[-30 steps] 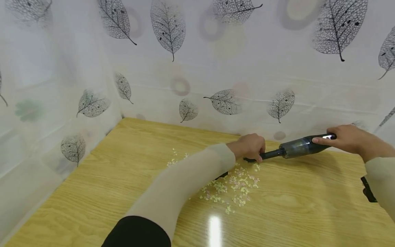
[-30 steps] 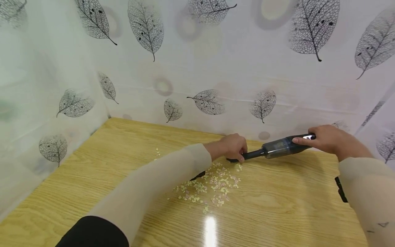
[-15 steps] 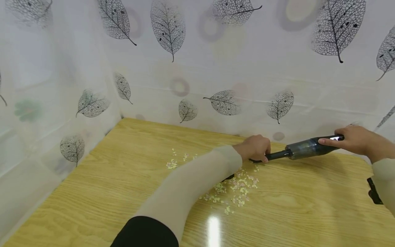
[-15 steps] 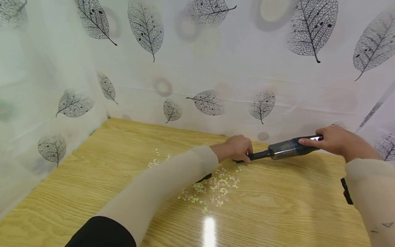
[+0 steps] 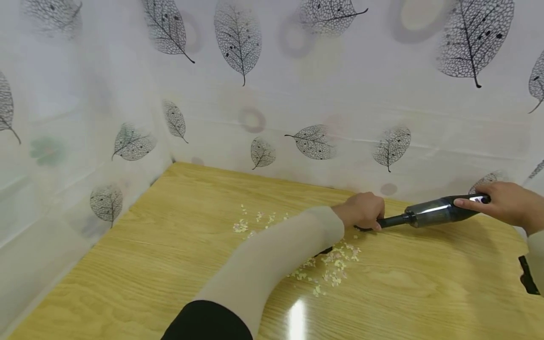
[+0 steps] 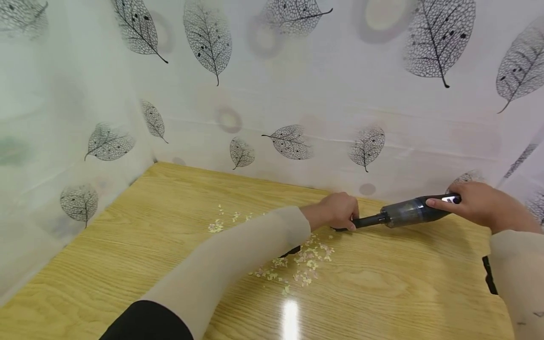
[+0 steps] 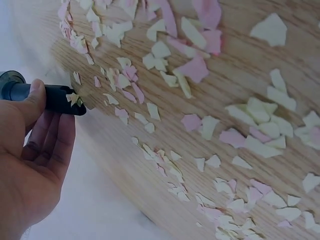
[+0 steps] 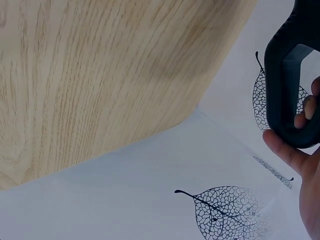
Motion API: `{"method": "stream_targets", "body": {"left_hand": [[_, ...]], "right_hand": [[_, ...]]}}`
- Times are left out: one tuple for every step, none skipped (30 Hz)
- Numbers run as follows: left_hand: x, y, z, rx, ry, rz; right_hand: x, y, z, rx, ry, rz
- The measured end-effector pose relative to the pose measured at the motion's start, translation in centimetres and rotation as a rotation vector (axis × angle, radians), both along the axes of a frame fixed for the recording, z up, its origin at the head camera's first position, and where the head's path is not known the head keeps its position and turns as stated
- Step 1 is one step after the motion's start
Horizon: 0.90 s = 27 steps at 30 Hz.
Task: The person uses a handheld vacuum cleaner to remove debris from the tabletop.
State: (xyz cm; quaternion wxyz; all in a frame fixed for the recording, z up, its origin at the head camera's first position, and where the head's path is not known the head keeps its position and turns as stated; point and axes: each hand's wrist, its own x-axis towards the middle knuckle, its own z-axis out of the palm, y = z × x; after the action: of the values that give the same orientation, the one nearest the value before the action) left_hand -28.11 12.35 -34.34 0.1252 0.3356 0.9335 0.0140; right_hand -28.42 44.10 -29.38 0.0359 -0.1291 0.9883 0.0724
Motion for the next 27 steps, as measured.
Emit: {"method": "stream_targets", "body": {"left_hand": [[0.1,0.0,0.0,0.002,0.002,-0.001],[0.1,0.0,-0.1,0.004,0.003,-0.003],[0.1,0.0,-0.1,0.005,0.006,-0.007],[0.2,-0.1,-0.1,0.005,0.009,-0.013],[0.2,-0.1,-0.1,0.004,0.013,-0.021],[0.3,-0.2,-0.2,0.002,0.017,-0.029],[0.3,-0.2,-0.2,0.000,0.021,-0.039],[0.4,-0.3,-0.2,0.000,0.023,-0.051],[0.5,-0.3,-0.2,-0.003,0.023,-0.060],[0.5,-0.4,-0.2,0.000,0.022,-0.067],[0.6,-0.4,-0.2,0.000,0.020,-0.072],[0.6,-0.5,-0.3,-0.001,0.018,-0.080],[0.7,-0.5,-0.3,0.003,0.015,-0.085],[0.7,-0.6,-0.3,0.006,0.010,-0.087],[0.7,-0.6,-0.3,0.008,0.006,-0.091],[0.7,-0.7,-0.4,0.013,0.004,-0.096],[0.6,-0.7,-0.4,0.019,-0.003,-0.101],[0.6,-0.7,-0.5,0.026,-0.009,-0.104],[0.6,-0.8,-0.5,0.033,-0.014,-0.109],[0.6,-0.8,-0.5,0.037,-0.019,-0.115],[0.5,-0.9,-0.5,0.042,-0.026,-0.121],[0.5,-1.0,-0.5,0.048,-0.034,-0.125],[0.5,-1.1,-0.5,0.051,-0.041,-0.131],[0.5,-1.2,-0.4,0.051,-0.049,-0.136],[0.4,-1.3,-0.4,0.049,-0.056,-0.140],[0.4,-1.5,-0.3,0.049,-0.068,-0.143],[0.4,-1.7,-0.2,0.047,-0.075,-0.149]], "right_hand": [[0.1,0.1,-0.1,0.004,-0.001,-0.002],[0.1,0.1,-0.2,0.007,-0.002,-0.005],[0.1,0.1,-0.2,0.010,-0.005,-0.007],[0.2,0.2,-0.3,0.013,-0.006,-0.007],[0.2,0.2,-0.4,0.016,-0.005,-0.004],[0.3,0.2,-0.5,0.015,-0.005,-0.002],[0.3,0.2,-0.5,0.014,-0.004,0.000],[0.4,0.2,-0.6,0.013,-0.003,0.002],[0.5,0.2,-0.8,0.010,-0.002,0.005],[0.5,0.3,-0.9,0.007,-0.001,0.007],[0.6,0.3,-1.0,0.004,0.000,0.007],[0.7,0.3,-1.2,0.003,0.000,0.006],[0.7,0.4,-1.3,0.005,0.000,0.005],[0.7,0.4,-1.3,0.008,-0.002,0.004],[0.8,0.4,-1.4,0.009,-0.003,0.004],[0.8,0.4,-1.4,0.014,-0.004,0.003],[0.8,0.4,-1.5,0.019,-0.006,0.001],[0.9,0.4,-1.4,0.027,-0.007,0.001],[0.9,0.3,-1.4,0.033,-0.008,0.001],[1.0,0.3,-1.4,0.043,-0.004,0.001],[1.1,0.2,-1.4,0.053,0.000,0.003],[1.2,0.1,-1.4,0.064,0.006,0.006],[1.3,0.0,-1.4,0.071,0.014,0.012],[1.4,-0.1,-1.4,0.074,0.023,0.018],[1.6,-0.3,-1.4,0.075,0.031,0.025],[1.7,-0.4,-1.5,0.076,0.040,0.031],[1.8,-0.6,-1.5,0.070,0.045,0.038]]}}
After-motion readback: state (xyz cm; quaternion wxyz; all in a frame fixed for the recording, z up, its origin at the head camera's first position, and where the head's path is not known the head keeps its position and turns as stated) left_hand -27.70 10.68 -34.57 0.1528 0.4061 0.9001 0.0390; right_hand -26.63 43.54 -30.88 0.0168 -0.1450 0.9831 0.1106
